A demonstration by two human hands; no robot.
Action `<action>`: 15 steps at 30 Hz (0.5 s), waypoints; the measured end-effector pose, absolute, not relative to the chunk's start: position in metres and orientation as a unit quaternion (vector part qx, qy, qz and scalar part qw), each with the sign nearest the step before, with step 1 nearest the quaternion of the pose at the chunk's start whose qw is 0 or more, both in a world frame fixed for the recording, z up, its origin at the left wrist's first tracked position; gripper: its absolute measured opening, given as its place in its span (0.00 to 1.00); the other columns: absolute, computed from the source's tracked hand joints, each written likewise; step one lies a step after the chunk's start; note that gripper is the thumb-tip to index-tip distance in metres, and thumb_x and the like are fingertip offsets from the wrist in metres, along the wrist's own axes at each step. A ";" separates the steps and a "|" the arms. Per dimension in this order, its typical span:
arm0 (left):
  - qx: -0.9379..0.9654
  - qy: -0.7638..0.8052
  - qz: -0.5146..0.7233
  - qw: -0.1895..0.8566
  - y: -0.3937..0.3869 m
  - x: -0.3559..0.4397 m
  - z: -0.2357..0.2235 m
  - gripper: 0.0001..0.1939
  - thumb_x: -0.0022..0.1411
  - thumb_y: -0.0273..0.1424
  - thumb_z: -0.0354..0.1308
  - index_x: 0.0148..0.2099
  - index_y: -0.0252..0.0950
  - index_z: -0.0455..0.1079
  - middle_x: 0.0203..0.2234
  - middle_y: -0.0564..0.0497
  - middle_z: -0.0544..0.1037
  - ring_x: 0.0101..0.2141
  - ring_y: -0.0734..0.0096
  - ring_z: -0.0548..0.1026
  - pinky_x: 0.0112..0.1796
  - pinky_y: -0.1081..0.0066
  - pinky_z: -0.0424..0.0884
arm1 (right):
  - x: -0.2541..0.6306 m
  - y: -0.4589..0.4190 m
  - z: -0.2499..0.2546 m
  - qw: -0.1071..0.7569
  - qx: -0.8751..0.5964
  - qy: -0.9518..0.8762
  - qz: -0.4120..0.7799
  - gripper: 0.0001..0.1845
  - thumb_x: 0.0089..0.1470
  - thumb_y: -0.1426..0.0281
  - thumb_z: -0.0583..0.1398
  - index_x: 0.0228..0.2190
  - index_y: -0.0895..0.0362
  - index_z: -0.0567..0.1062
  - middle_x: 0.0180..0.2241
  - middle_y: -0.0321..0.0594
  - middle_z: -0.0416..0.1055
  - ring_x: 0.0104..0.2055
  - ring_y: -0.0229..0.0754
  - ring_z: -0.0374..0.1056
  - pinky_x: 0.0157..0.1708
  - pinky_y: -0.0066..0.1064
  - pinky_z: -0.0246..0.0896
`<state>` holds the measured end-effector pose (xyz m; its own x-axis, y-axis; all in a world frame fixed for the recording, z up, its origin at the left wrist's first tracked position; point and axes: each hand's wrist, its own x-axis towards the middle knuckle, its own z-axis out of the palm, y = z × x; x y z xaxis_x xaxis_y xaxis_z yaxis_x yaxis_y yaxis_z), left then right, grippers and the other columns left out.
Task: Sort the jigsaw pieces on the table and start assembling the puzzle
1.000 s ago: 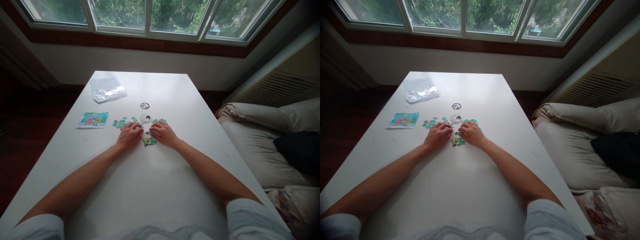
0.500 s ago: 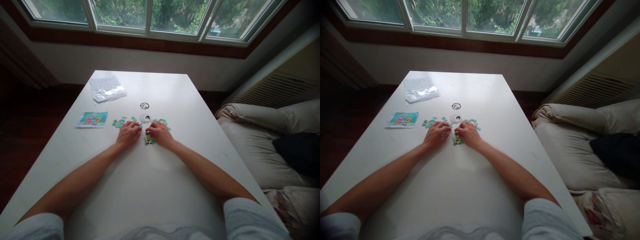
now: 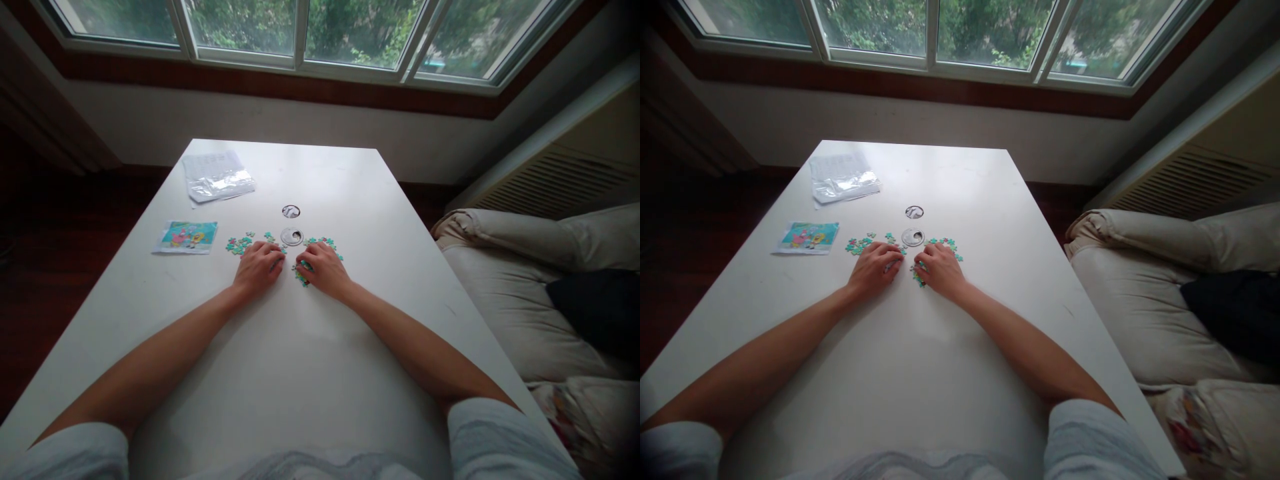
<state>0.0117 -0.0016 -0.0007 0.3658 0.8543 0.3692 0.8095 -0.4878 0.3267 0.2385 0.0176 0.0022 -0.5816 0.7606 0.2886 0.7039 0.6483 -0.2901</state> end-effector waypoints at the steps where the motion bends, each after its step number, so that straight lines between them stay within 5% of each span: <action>1: 0.825 0.505 0.251 0.046 -0.002 0.012 -0.001 0.11 0.68 0.33 0.54 0.46 0.42 0.78 0.48 0.48 0.79 0.51 0.56 0.70 0.55 0.52 0.66 | 0.238 0.017 0.004 0.195 -0.413 -0.887 0.070 0.07 0.62 0.64 0.62 0.38 0.52 0.80 0.39 0.44 0.73 0.47 0.50 0.63 0.52 0.43 0.55; 15: 0.820 0.510 0.254 0.046 -0.002 0.011 -0.003 0.10 0.68 0.33 0.55 0.44 0.41 0.78 0.47 0.47 0.79 0.52 0.55 0.70 0.55 0.53 0.65 | 0.223 0.005 0.011 0.174 -0.399 -0.896 0.086 0.07 0.61 0.69 0.62 0.40 0.50 0.80 0.39 0.43 0.73 0.46 0.49 0.62 0.50 0.41 0.56</action>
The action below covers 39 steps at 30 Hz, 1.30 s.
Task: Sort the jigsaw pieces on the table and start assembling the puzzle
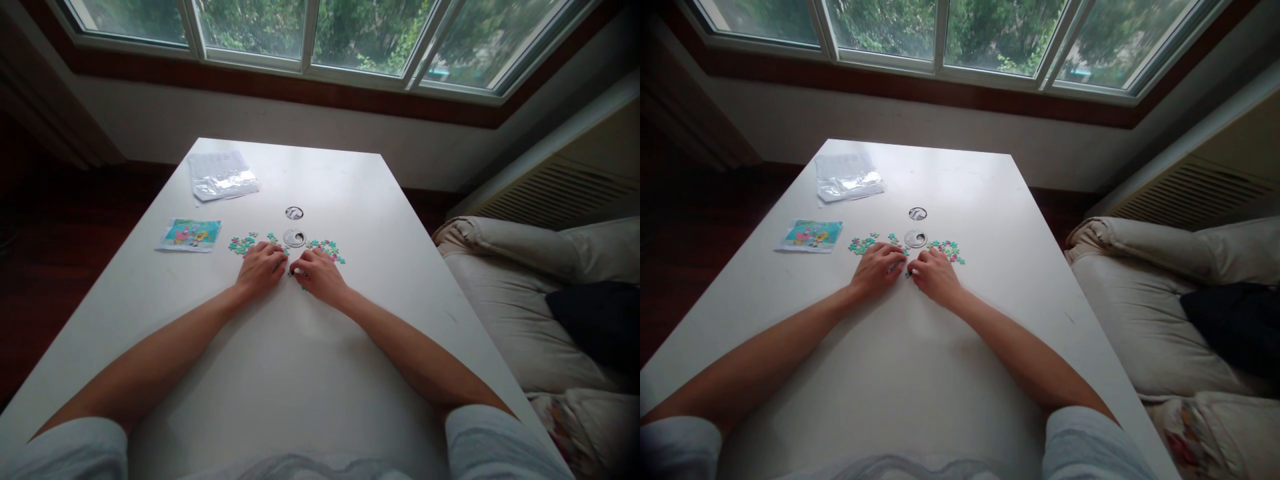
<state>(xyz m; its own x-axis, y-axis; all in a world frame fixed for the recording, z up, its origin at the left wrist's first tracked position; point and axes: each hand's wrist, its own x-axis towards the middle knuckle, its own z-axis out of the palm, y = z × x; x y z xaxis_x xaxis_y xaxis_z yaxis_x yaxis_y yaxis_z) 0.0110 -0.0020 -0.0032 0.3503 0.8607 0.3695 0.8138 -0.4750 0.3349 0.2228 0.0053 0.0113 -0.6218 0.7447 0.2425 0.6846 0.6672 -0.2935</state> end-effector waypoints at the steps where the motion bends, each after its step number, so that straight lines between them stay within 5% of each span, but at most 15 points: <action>1: 0.820 0.511 0.255 0.047 -0.002 0.011 -0.003 0.10 0.68 0.33 0.55 0.44 0.41 0.78 0.47 0.48 0.79 0.52 0.56 0.70 0.55 0.53 0.65 | 0.222 0.005 0.012 0.174 -0.402 -0.895 0.087 0.07 0.61 0.68 0.62 0.41 0.51 0.80 0.39 0.42 0.73 0.46 0.48 0.62 0.51 0.41 0.56; 6: 0.811 0.520 0.262 0.055 -0.002 0.010 -0.003 0.10 0.67 0.32 0.56 0.43 0.42 0.78 0.47 0.48 0.79 0.52 0.57 0.70 0.56 0.54 0.65 | 0.219 -0.002 0.016 0.152 -0.418 -0.893 0.067 0.11 0.61 0.61 0.64 0.42 0.53 0.79 0.41 0.44 0.72 0.49 0.50 0.61 0.53 0.42 0.55; 26: 0.797 0.527 0.287 0.063 0.001 0.002 -0.001 0.09 0.66 0.30 0.56 0.43 0.40 0.78 0.45 0.49 0.80 0.50 0.58 0.72 0.54 0.55 0.67 | 0.216 -0.043 0.029 0.084 -0.325 -0.934 0.120 0.05 0.55 0.73 0.62 0.36 0.55 0.75 0.40 0.42 0.72 0.45 0.46 0.62 0.49 0.40 0.52; 35: 0.862 0.408 0.289 0.082 -0.002 0.008 -0.003 0.10 0.66 0.26 0.56 0.44 0.41 0.77 0.46 0.50 0.80 0.50 0.60 0.71 0.56 0.55 0.67 | 0.243 -0.092 0.021 0.147 -0.277 -0.949 0.042 0.15 0.64 0.73 0.56 0.52 0.58 0.73 0.52 0.47 0.73 0.54 0.48 0.65 0.52 0.41 0.59; 39: 0.904 0.325 0.258 0.099 -0.005 0.012 0.000 0.12 0.67 0.25 0.54 0.45 0.42 0.77 0.48 0.52 0.80 0.50 0.62 0.72 0.56 0.56 0.67 | 0.254 -0.097 0.017 0.144 -0.300 -0.943 0.023 0.16 0.65 0.73 0.55 0.53 0.57 0.73 0.50 0.47 0.74 0.50 0.47 0.67 0.49 0.41 0.62</action>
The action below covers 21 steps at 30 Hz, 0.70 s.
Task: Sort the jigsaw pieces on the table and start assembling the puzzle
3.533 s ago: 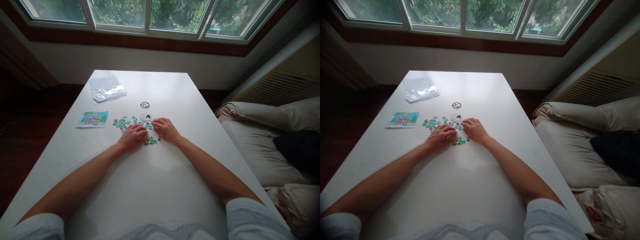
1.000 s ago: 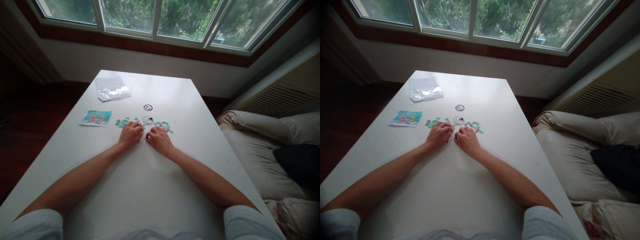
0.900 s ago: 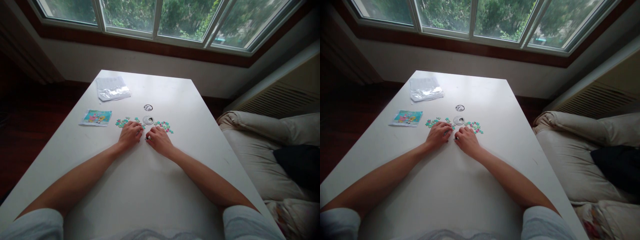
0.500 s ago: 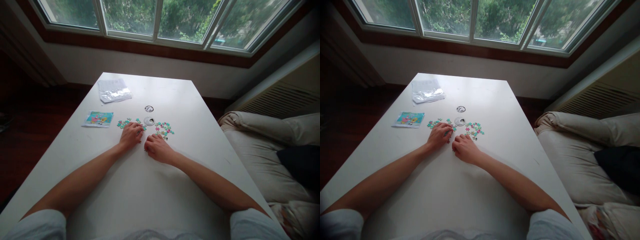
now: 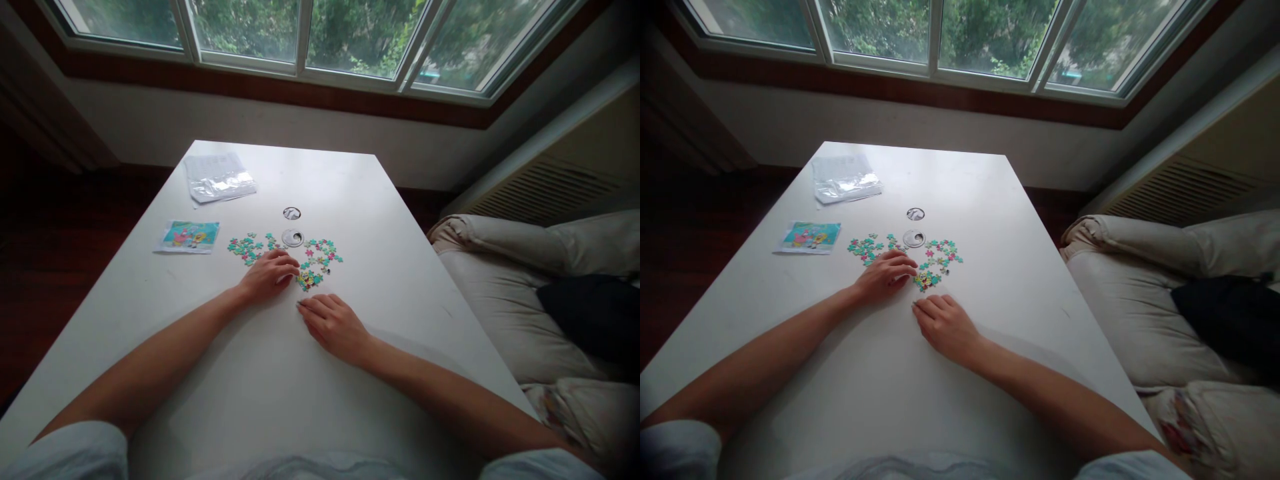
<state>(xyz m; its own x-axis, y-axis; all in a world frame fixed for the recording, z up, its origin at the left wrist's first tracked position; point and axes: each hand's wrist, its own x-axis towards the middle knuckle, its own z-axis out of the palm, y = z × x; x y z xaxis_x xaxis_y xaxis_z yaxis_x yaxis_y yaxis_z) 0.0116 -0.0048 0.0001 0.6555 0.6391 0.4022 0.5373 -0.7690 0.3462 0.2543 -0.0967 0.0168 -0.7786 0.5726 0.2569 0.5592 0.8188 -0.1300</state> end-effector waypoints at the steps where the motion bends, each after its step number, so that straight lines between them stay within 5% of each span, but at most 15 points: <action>1: 0.911 0.312 0.250 0.102 -0.006 0.012 0.001 0.12 0.67 0.25 0.54 0.46 0.42 0.76 0.49 0.52 0.80 0.51 0.62 0.72 0.56 0.57 0.67 | 0.256 -0.097 0.016 0.142 -0.315 -0.938 0.017 0.16 0.65 0.73 0.55 0.52 0.57 0.73 0.49 0.47 0.75 0.48 0.47 0.68 0.48 0.41 0.62; 10: 0.939 0.258 0.197 0.114 -0.013 0.017 0.005 0.13 0.66 0.27 0.56 0.50 0.42 0.75 0.52 0.50 0.78 0.53 0.62 0.71 0.56 0.60 0.67 | 0.272 -0.092 0.012 0.186 -0.446 -0.874 0.050 0.11 0.65 0.71 0.57 0.47 0.55 0.76 0.40 0.44 0.74 0.44 0.47 0.67 0.47 0.40 0.64; 21: 0.940 0.269 0.171 0.123 -0.019 0.022 0.013 0.14 0.67 0.30 0.54 0.52 0.46 0.75 0.47 0.48 0.77 0.49 0.61 0.71 0.52 0.60 0.67 | 0.272 -0.086 0.011 0.185 -0.515 -0.832 0.093 0.12 0.61 0.65 0.63 0.47 0.52 0.76 0.41 0.44 0.71 0.46 0.49 0.65 0.47 0.40 0.64</action>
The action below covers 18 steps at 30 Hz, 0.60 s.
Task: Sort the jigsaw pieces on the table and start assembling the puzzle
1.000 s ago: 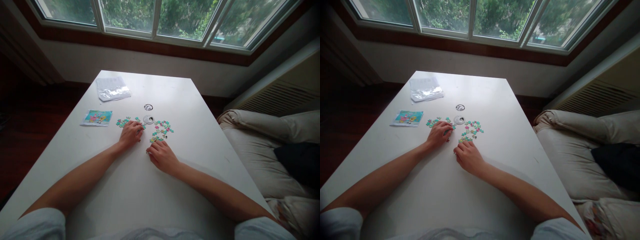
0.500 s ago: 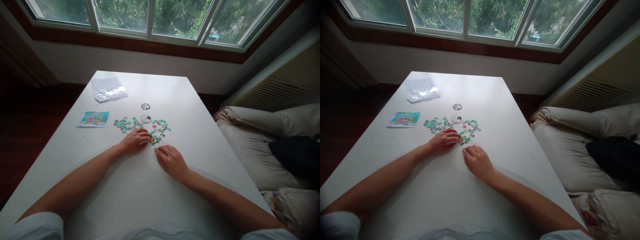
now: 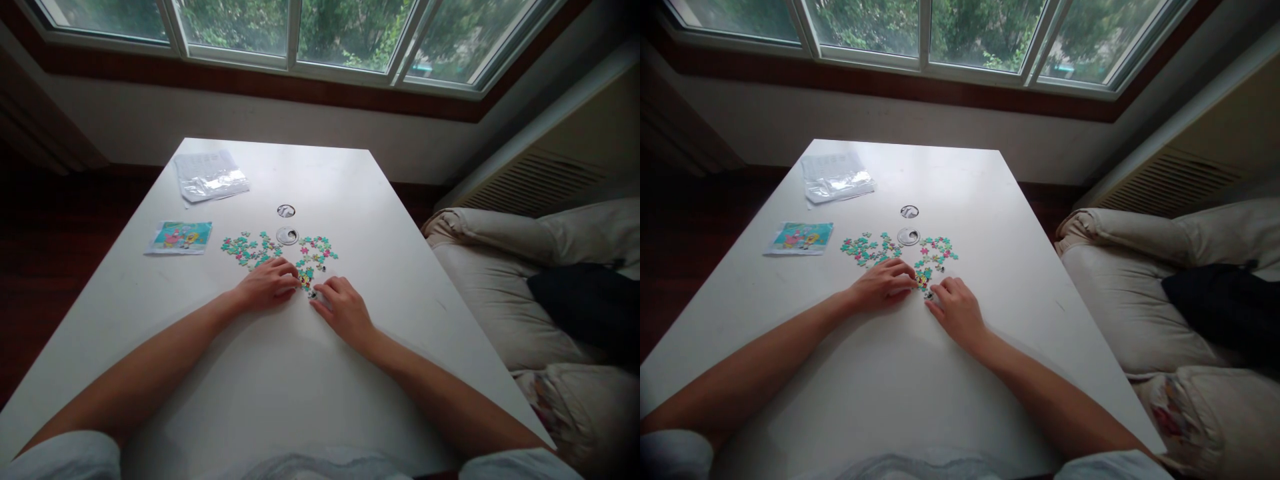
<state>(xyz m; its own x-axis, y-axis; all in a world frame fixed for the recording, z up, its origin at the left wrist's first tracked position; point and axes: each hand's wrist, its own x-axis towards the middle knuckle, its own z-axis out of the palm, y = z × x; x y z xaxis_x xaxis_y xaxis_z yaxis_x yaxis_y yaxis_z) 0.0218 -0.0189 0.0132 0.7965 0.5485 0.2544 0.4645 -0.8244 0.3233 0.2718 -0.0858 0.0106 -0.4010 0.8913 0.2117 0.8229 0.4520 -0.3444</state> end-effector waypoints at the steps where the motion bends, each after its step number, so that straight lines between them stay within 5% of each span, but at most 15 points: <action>1: 0.940 0.269 0.171 0.123 -0.019 0.022 0.013 0.14 0.67 0.30 0.53 0.52 0.46 0.75 0.47 0.48 0.77 0.49 0.61 0.71 0.52 0.60 0.67 | 0.271 -0.086 0.011 0.183 -0.516 -0.832 0.092 0.12 0.61 0.64 0.63 0.46 0.52 0.76 0.41 0.44 0.70 0.46 0.49 0.64 0.47 0.40 0.64; 18: 0.941 0.254 0.169 0.145 -0.020 0.021 0.015 0.13 0.68 0.31 0.54 0.51 0.47 0.76 0.47 0.49 0.78 0.50 0.61 0.71 0.54 0.60 0.67 | 0.270 -0.076 0.011 0.228 -0.508 -0.809 0.190 0.08 0.58 0.72 0.65 0.41 0.53 0.76 0.41 0.41 0.69 0.48 0.47 0.63 0.50 0.38 0.61</action>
